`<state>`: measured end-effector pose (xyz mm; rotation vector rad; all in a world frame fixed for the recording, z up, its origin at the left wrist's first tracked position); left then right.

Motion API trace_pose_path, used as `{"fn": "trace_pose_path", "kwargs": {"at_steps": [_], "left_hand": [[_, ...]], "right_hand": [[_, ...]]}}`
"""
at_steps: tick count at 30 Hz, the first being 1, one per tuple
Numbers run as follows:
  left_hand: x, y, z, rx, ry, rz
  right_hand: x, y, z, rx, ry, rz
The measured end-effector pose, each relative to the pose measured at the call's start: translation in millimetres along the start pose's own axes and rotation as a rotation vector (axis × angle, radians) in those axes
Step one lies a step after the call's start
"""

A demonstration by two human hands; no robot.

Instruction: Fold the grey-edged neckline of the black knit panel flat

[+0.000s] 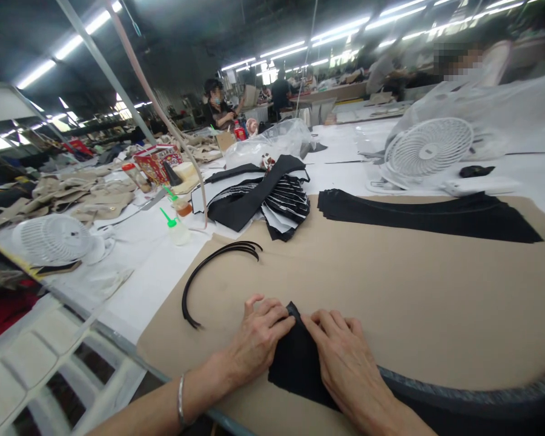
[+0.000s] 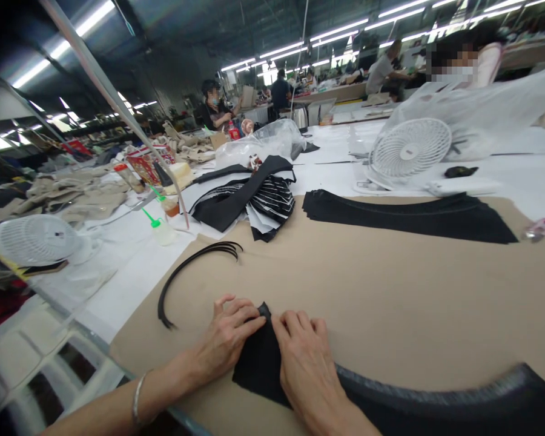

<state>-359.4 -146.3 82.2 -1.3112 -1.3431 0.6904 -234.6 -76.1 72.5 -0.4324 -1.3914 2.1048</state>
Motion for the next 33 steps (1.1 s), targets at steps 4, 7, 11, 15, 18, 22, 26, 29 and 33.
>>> {"fn": "trace_pose_path", "kwargs": {"at_steps": [4,7,11,15,18,22,26,29,33], "left_hand": [[-1,1.0,-1,-0.003,-0.007,0.005],[-1,1.2,-1,-0.013,-0.018,0.007],[-2,1.7,-1,-0.004,-0.024,0.012],[-3,2.1,-2,0.020,-0.027,0.022],[-3,1.9,-2,0.021,-0.030,0.018],[-4,1.3,-3,0.035,-0.031,0.008],[-6,2.4,-2,0.054,-0.022,0.025],[-7,2.6,-2,0.041,-0.025,0.025],[-7,2.1,-2,0.022,-0.041,0.019]], "right_hand": [[3,-2,-8,0.078,0.045,-0.029],[5,-2,-9,0.071,0.029,-0.026],[3,-1,-5,0.053,-0.004,-0.013],[1,2,1,-0.020,-0.033,-0.024],[-1,6,9,-0.113,-0.081,-0.051],[-1,6,10,-0.090,-0.066,-0.025],[5,-3,-6,0.130,0.032,0.068],[8,-10,-14,0.138,0.057,0.072],[9,-7,-9,0.085,0.023,0.082]]}}
Point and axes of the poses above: each hand's wrist, its own x-axis towards the middle knuckle, its own y-axis out of the palm, z = x × y, the point moved 6 cm from there along x, towards the middle knuckle, and after that the axes turned 4 degrees about y, right-handed, at the moved point
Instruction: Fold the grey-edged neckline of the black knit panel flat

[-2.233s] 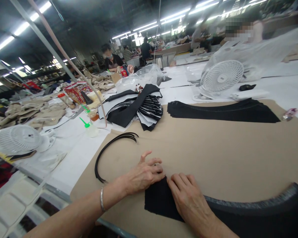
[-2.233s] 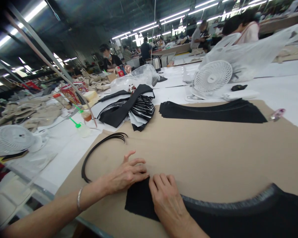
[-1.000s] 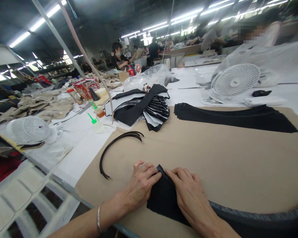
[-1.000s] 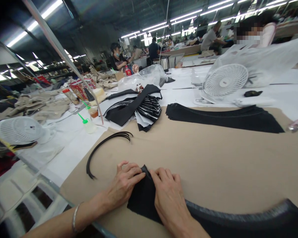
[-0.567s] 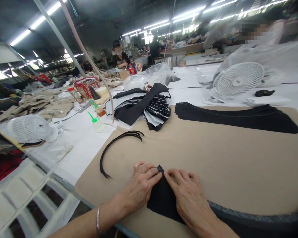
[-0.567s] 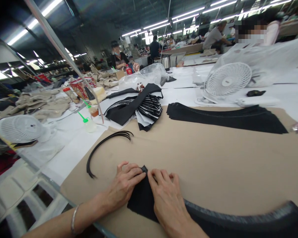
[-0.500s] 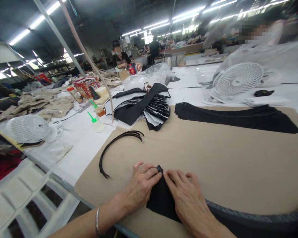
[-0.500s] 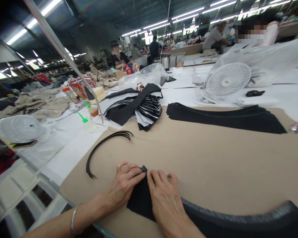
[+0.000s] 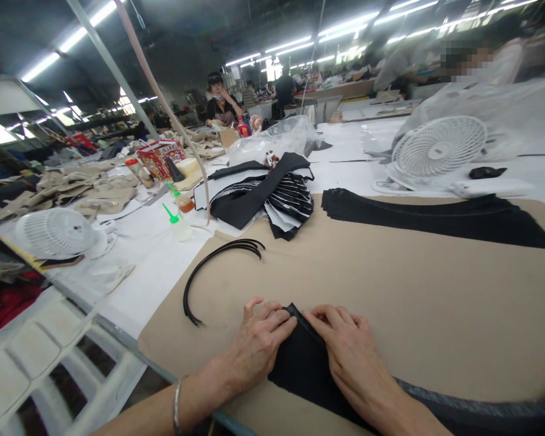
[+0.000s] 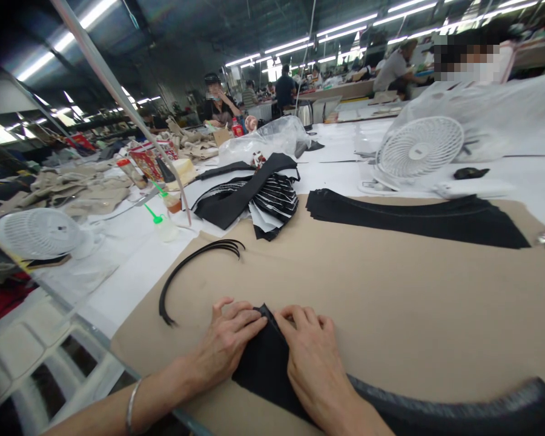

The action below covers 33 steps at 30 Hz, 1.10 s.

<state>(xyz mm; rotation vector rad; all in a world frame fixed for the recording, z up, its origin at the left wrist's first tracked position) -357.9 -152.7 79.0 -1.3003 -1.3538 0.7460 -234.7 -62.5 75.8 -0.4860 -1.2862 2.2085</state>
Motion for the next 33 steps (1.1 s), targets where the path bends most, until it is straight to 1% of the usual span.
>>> {"fn": "trace_pose_path", "kwargs": {"at_steps": [7,11,15,21,24,26,29,33], "left_hand": [[-2,2.1,-1,-0.009,-0.023,-0.019],[-2,1.3,-2,0.005,-0.029,-0.012],[-1,-0.9,-3,0.045,-0.040,-0.002],[-2,-0.5,-7,0.059,-0.018,-0.017],[-1,-0.6,-7,0.085,-0.032,-0.004],[-1,-1.5,-7,0.085,-0.041,0.001],[-2,-2.5,-5,0.059,-0.052,0.006],[-3,-1.7,-3,0.000,-0.067,0.017]], "right_hand": [[4,5,6,-0.012,-0.016,-0.023],[4,4,8,-0.082,-0.040,-0.026],[3,4,10,-0.170,-0.070,-0.067],[-3,20,18,-0.349,-0.154,-0.157],[-4,24,25,-0.407,-0.165,-0.157],[-1,22,26,-0.387,-0.122,-0.123],[4,15,26,-0.298,-0.063,-0.079],[7,11,25,-0.244,-0.075,-0.082]]}}
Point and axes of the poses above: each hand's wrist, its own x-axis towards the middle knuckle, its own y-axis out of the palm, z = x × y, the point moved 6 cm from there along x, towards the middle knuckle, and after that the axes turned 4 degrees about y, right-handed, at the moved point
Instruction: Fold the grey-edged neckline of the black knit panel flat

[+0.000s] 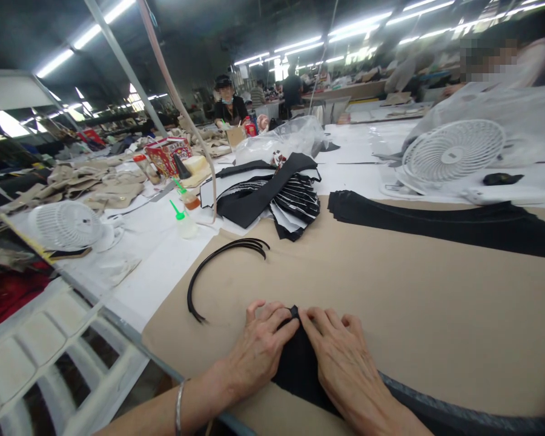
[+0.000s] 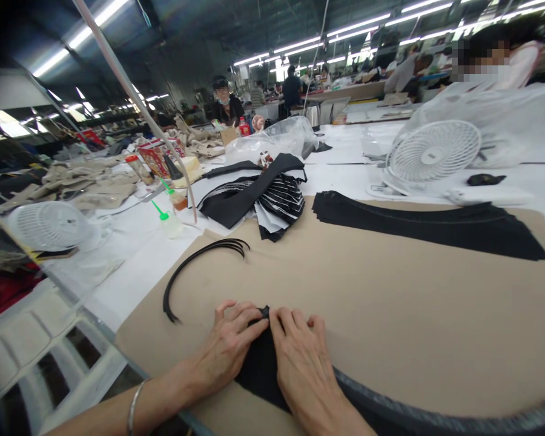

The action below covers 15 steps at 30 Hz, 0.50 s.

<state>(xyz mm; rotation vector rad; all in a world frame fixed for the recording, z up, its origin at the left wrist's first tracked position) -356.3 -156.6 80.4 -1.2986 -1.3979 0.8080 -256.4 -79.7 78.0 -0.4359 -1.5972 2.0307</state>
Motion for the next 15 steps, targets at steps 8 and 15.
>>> {"fn": "trace_pose_path", "kwargs": {"at_steps": [8,15], "left_hand": [[-0.7,-1.4,-0.1,-0.021,-0.008,-0.014],[-1.7,-0.7,-0.6,-0.013,0.008,-0.017]], "right_hand": [[-0.8,5.8,0.2,-0.019,-0.023,0.009],[-2.5,6.0,8.6,-0.157,-0.084,-0.036]]}}
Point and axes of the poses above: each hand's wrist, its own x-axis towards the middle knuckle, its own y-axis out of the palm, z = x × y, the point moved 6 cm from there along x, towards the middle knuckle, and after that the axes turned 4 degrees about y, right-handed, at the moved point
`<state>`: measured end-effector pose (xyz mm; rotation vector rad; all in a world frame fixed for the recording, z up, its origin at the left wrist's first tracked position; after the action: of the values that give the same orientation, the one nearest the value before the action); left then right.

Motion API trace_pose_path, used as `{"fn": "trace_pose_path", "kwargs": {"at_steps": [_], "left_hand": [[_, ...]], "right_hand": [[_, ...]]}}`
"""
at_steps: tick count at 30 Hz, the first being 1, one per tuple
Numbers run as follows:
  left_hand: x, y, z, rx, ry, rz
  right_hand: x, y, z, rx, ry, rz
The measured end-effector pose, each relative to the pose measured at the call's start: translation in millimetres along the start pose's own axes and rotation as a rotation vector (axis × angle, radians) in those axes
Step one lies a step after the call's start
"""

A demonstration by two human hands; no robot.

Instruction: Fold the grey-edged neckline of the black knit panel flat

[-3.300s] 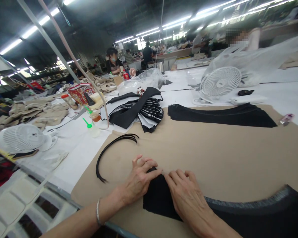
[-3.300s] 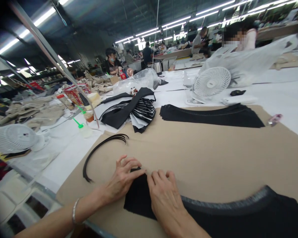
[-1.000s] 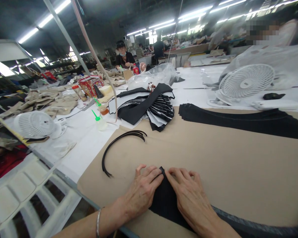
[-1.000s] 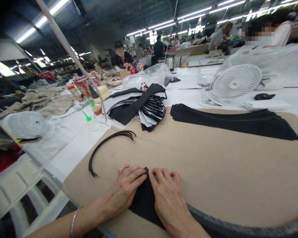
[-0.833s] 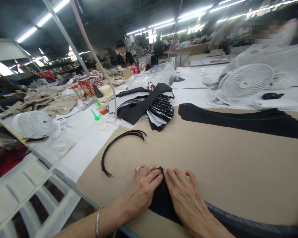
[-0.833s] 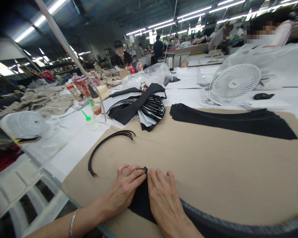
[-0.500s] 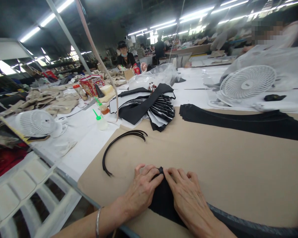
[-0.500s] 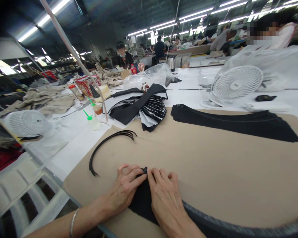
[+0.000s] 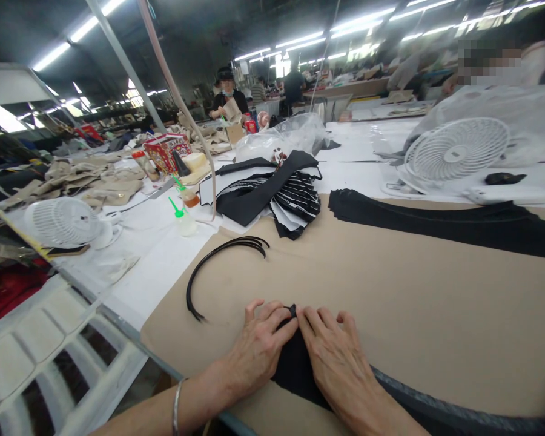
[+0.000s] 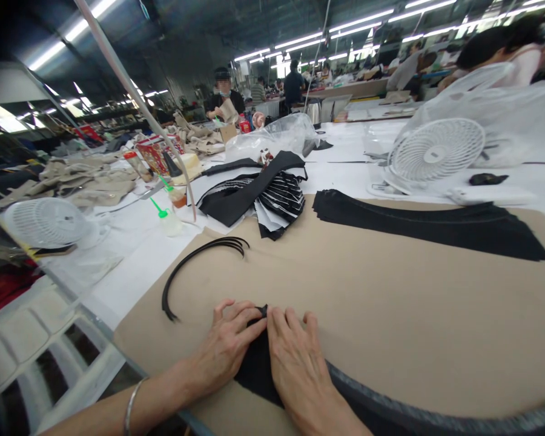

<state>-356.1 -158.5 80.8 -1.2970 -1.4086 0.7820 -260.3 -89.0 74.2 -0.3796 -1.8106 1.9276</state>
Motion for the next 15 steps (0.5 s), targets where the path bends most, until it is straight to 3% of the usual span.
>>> {"fn": "trace_pose_path", "kwargs": {"at_steps": [7,15], "left_hand": [[-3.5,1.0,0.0,0.083,0.004,0.006],[-7.1,3.9,2.0,0.078,-0.007,-0.002]], "right_hand": [[5.4,-10.0,-7.7,0.105,0.041,0.060],[7.1,-7.6,-3.1,0.048,0.040,0.100]]}}
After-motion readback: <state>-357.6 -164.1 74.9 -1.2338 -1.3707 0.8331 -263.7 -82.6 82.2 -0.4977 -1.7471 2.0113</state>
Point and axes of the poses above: each hand's wrist, its own x-axis towards the middle knuckle, its own y-axis out of the palm, z = x × y, the point moved 6 cm from there along x, towards the middle knuckle, and after that the axes turned 4 degrees about y, right-handed, at the moved point
